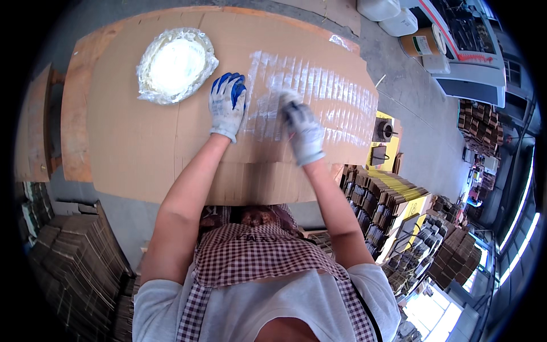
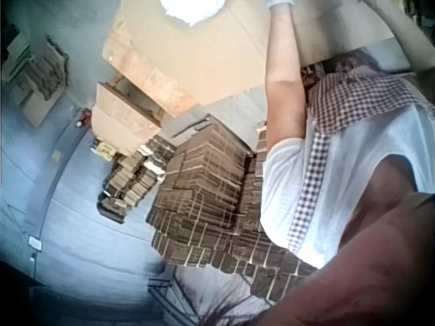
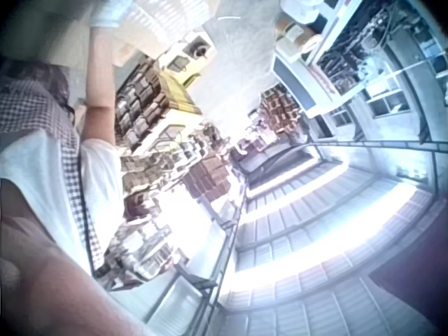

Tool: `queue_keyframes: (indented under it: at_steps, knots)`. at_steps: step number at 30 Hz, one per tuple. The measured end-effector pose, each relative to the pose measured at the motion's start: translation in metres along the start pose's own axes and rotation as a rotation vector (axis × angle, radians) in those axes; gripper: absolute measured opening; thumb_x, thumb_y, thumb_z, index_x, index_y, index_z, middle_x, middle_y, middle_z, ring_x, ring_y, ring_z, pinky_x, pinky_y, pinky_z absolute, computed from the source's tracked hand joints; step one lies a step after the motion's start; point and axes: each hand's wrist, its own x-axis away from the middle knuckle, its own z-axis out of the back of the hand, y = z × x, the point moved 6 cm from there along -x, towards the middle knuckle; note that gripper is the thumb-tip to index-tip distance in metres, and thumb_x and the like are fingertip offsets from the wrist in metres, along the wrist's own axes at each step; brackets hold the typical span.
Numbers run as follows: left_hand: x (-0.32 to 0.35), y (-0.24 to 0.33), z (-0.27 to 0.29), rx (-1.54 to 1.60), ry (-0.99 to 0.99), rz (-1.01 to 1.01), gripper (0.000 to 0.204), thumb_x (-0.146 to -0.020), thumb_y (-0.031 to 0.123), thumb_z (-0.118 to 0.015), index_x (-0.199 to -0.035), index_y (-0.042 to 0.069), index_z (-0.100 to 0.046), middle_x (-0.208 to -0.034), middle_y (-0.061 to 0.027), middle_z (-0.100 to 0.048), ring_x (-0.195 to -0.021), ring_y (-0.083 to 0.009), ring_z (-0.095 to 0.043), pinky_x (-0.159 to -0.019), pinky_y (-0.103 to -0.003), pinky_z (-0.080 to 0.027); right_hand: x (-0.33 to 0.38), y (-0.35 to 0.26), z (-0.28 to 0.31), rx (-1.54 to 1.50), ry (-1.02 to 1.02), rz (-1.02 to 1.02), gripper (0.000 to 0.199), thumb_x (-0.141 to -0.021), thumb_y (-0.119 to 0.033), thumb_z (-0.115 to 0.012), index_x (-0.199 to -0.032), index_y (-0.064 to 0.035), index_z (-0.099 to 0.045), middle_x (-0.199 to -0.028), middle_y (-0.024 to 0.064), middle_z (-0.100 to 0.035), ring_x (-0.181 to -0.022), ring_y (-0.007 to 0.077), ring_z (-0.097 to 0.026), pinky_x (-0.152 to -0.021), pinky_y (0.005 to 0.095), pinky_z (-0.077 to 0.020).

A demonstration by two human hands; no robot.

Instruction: The person aligns a stack of flat cardboard pieces and then uses a small scraper to spread a white adhesive substance from a plastic bag onto the surface of the cardboard. The person works methodically to cover a rectangular area of the board with the glue.

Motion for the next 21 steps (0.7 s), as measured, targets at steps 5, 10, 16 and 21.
queue_keyframes:
  at_steps: [5,10,16,21]
  knots:
    - [0.000,-0.002,0.001,0.019,-0.041,0.014,0.034,-0.099,0.028,-0.057,-0.127,0.011,-0.066,-0.135,-0.0100,-0.063,-0.130,-0.0321,-0.052,-0.117,-0.047,-0.033,-0.014,0.078,0.018,0.039,0.039,-0.336,0.040,-0.089,-0.006,-0.060,-0.129,-0.0114,-0.061,-0.129,0.0140,-0.064,-0.112,0.0363,-0.064,-0.095,0.0451,-0.0534]
    - [-0.003,0.001,0.000,0.015,-0.042,-0.003,0.034,-0.099,0.028,-0.056,-0.126,0.010,-0.066,-0.135,-0.0100,-0.063,-0.130,-0.0316,-0.052,-0.116,-0.047,-0.033,-0.022,-0.041,0.008,-0.033,-0.032,0.103,0.049,-0.077,-0.008,-0.070,-0.125,-0.0119,-0.061,-0.125,0.0127,-0.063,-0.116,0.0368,-0.061,-0.102,0.0446,-0.0508]
    - [-0.003,0.005,0.000,0.045,-0.058,0.013,0.034,-0.100,0.029,-0.056,-0.127,0.010,-0.066,-0.136,-0.0101,-0.063,-0.131,-0.0314,-0.052,-0.117,-0.047,-0.033,-0.044,0.099,0.009,0.130,-0.083,-0.421,0.049,-0.083,-0.007,-0.067,-0.131,-0.0122,-0.058,-0.134,0.0098,-0.061,-0.115,0.0332,-0.060,-0.095,0.0422,-0.0544]
    - [0.001,-0.004,0.000,-0.019,-0.047,0.018,0.035,-0.100,0.029,-0.056,-0.128,0.010,-0.066,-0.137,-0.0101,-0.062,-0.131,-0.0318,-0.051,-0.117,-0.047,-0.033,-0.045,0.034,0.010,-0.036,0.000,-0.119,0.050,-0.081,-0.007,-0.068,-0.130,-0.0128,-0.060,-0.129,0.0114,-0.064,-0.115,0.0330,-0.062,-0.095,0.0446,-0.0544]
